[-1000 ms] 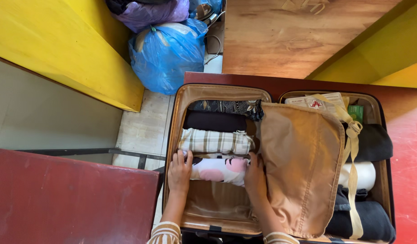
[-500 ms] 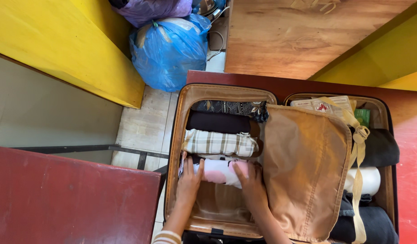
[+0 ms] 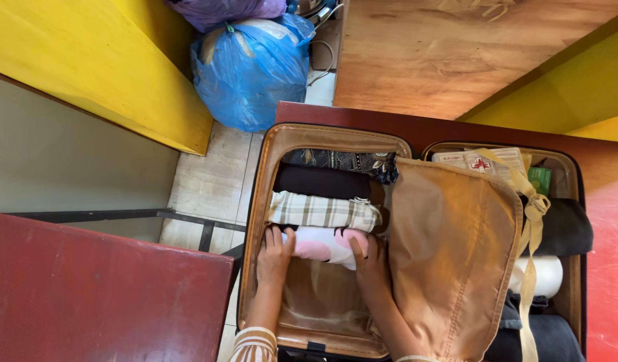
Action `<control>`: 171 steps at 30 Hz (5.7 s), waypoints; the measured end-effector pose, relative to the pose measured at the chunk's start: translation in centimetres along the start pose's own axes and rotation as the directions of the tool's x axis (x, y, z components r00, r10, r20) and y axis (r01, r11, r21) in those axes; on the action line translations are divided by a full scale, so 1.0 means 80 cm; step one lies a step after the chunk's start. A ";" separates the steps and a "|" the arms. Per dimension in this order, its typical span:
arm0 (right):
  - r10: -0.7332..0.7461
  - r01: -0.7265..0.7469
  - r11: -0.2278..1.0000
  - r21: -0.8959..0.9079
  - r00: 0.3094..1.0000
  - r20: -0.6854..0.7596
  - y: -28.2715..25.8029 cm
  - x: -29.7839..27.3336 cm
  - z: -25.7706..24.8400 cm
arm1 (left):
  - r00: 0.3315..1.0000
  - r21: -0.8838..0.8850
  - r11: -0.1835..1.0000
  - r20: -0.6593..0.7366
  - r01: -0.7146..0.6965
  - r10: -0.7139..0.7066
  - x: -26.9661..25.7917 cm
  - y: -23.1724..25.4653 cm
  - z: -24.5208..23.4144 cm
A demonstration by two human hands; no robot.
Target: The person folds a pink and black patterned cloth on a red table and places it into an open suitcase. Then the person unfolds and smooths a white patterned cloth on the table.
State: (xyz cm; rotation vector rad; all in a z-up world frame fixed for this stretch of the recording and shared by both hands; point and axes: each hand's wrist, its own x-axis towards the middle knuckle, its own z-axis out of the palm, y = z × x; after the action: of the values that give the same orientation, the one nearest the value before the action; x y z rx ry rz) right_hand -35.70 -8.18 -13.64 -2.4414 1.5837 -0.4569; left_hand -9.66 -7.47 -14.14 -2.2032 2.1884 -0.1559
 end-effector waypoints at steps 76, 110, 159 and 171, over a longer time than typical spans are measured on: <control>-0.823 0.828 0.505 0.243 0.377 0.426 -0.787 -0.239 0.164 | 0.054 -0.447 0.042 0.015 0.894 -0.998 -0.789 -0.334 -0.090; -0.666 0.840 0.384 0.383 -0.035 0.745 -0.882 -0.309 0.178 | -0.223 -0.533 -0.040 -0.284 0.845 -0.933 -0.949 -0.386 -0.137; -0.602 0.535 0.799 0.277 0.716 0.353 -0.776 -0.111 0.211 | 0.150 -0.396 -0.189 0.681 0.898 -0.717 -0.940 -0.428 -0.138; -0.676 0.693 0.702 0.161 0.579 0.455 -0.706 -0.095 0.248 | 0.351 -0.285 0.253 0.378 0.924 -0.857 -0.899 -0.371 -0.059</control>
State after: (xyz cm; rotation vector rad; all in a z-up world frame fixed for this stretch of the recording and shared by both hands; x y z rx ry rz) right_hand 16.69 21.72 -14.89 -2.8188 0.3911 0.1139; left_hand 19.14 64.85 -10.13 -3.3050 0.5655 0.5717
